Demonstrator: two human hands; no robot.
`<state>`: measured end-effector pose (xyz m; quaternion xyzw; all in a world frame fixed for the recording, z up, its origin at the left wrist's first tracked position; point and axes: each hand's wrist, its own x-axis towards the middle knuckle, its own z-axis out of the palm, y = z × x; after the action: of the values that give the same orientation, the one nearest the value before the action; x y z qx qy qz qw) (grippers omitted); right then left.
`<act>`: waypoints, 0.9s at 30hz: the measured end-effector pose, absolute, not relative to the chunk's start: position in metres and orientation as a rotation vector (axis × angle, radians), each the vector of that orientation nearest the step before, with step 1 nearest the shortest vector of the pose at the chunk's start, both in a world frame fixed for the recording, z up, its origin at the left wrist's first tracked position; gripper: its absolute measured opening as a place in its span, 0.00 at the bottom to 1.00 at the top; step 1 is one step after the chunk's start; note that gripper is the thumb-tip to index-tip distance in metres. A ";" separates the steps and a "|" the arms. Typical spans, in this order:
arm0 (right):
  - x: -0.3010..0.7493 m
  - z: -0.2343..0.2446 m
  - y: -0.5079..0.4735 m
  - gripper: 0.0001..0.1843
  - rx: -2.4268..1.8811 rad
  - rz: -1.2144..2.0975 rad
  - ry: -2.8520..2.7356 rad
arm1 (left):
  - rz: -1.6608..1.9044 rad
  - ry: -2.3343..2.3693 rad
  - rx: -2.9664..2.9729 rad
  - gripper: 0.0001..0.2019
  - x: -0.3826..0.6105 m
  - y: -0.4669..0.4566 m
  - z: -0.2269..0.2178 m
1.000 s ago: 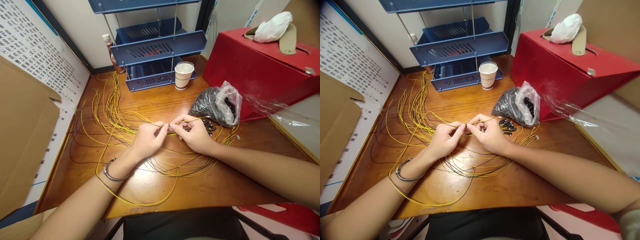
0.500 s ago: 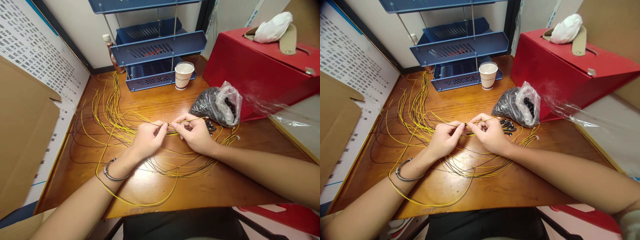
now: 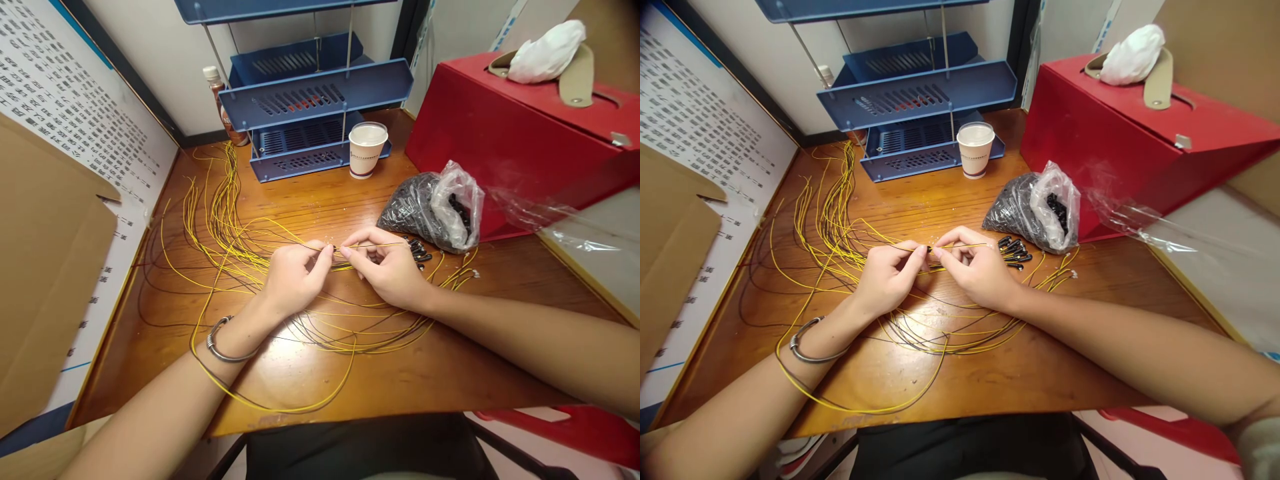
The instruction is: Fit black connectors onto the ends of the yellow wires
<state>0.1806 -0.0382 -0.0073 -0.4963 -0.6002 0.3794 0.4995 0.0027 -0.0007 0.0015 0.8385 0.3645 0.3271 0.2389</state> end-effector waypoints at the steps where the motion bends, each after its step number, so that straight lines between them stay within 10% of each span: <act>1: 0.181 -0.007 -0.038 0.08 -1.197 0.908 -1.450 | 0.908 1.003 2.292 0.20 0.003 -0.001 0.002; 27: 0.182 -0.009 -0.038 0.07 -1.188 0.955 -1.494 | 0.885 0.894 2.252 0.19 0.002 -0.001 0.001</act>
<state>0.1820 -0.0379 -0.0091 -0.4875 -0.6129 0.3921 0.4826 0.0022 -0.0013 0.0008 0.8387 0.3331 0.3297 0.2773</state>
